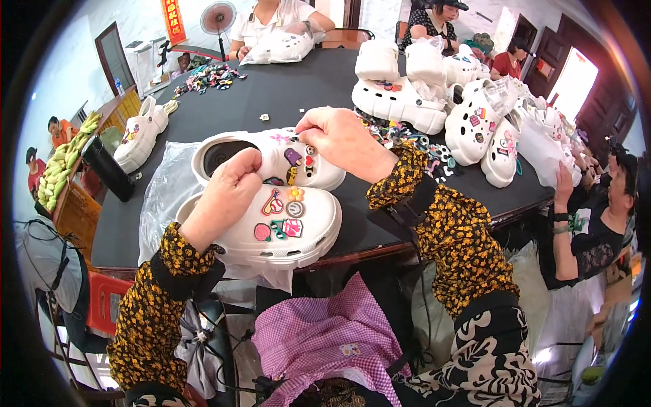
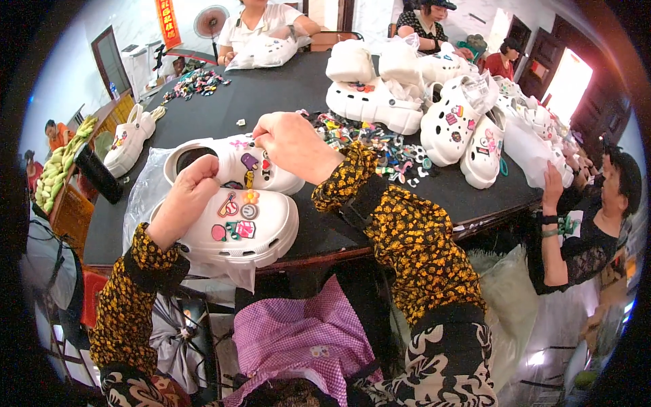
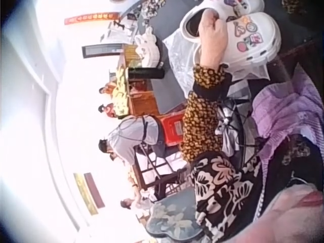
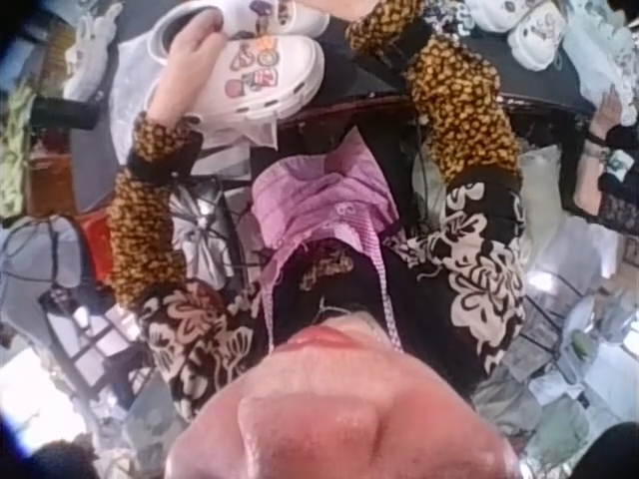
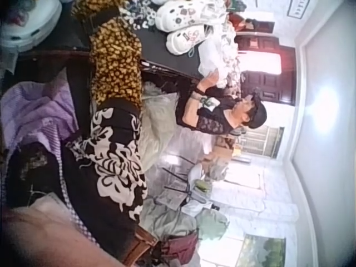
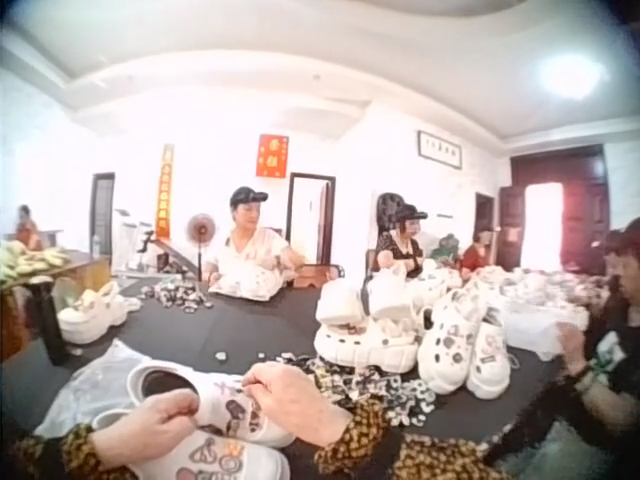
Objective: Unpacking clogs from protective packaging and pressing colorful cartoon charms into the ventilation holes.
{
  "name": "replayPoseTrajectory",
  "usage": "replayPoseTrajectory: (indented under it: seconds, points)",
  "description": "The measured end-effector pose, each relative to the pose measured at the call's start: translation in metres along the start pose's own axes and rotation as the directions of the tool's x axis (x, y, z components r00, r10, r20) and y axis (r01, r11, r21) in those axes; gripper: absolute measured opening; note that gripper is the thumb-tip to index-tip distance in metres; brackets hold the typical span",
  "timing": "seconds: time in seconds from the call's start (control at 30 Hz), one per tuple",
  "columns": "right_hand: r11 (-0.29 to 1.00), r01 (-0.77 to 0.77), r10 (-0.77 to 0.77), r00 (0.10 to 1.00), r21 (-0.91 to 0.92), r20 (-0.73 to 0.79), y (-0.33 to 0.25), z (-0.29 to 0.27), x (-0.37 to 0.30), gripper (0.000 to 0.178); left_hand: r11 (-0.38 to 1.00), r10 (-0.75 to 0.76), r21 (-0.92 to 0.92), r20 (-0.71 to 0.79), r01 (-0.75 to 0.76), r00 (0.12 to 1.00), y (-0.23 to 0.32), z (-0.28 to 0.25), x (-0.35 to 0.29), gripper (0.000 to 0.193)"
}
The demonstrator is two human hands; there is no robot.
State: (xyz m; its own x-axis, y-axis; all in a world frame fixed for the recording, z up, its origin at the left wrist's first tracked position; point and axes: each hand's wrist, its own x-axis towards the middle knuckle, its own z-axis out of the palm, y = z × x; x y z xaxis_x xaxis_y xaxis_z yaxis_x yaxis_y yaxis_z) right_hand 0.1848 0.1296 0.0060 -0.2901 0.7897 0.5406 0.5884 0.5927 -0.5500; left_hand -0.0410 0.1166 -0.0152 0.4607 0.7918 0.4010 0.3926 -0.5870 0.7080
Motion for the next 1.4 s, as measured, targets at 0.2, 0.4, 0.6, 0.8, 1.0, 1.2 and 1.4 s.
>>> replayPoseTrajectory:
  seconds: [0.2, 0.4, 0.6, 0.8, 1.0, 1.2, 1.4]
  points:
    - [0.993, 0.103, -0.105, 0.994, -0.053, -0.039, 0.000, 0.006, -0.004, 0.020, 0.998, 0.035, 0.052, -0.007, -0.035, 0.999, 0.001, -0.002, 0.000, 0.013]
    - [0.987, 0.137, -0.138, 0.990, -0.081, -0.006, 0.005, 0.007, -0.004, 0.018, 0.999, 0.006, 0.049, 0.022, -0.007, 1.000, 0.002, -0.003, -0.001, 0.013]
    - [0.954, 0.258, -0.255, 0.966, -0.152, 0.038, 0.008, 0.001, -0.007, 0.016, 0.998, -0.014, 0.061, 0.053, 0.011, 0.998, 0.002, -0.005, -0.002, 0.013]
    - [0.948, 0.273, -0.258, 0.960, -0.164, 0.108, 0.013, 0.004, -0.008, 0.017, 0.998, -0.023, 0.068, 0.090, 0.017, 0.996, 0.004, -0.008, -0.002, 0.012]
    - [0.936, 0.320, -0.270, 0.919, -0.144, 0.288, 0.017, -0.004, -0.005, 0.027, 0.997, 0.039, 0.068, 0.046, -0.042, 0.998, 0.002, -0.005, -0.002, 0.010]
    - [0.895, 0.421, -0.352, 0.870, -0.148, 0.344, 0.023, -0.006, -0.002, 0.032, 0.999, -0.003, 0.040, 0.082, -0.001, 0.997, 0.001, -0.007, -0.003, 0.012]
    - [0.891, 0.425, -0.340, 0.857, -0.160, 0.387, 0.022, -0.003, 0.001, 0.034, 1.000, -0.005, 0.022, 0.090, 0.003, 0.996, -0.002, -0.008, -0.003, 0.014]
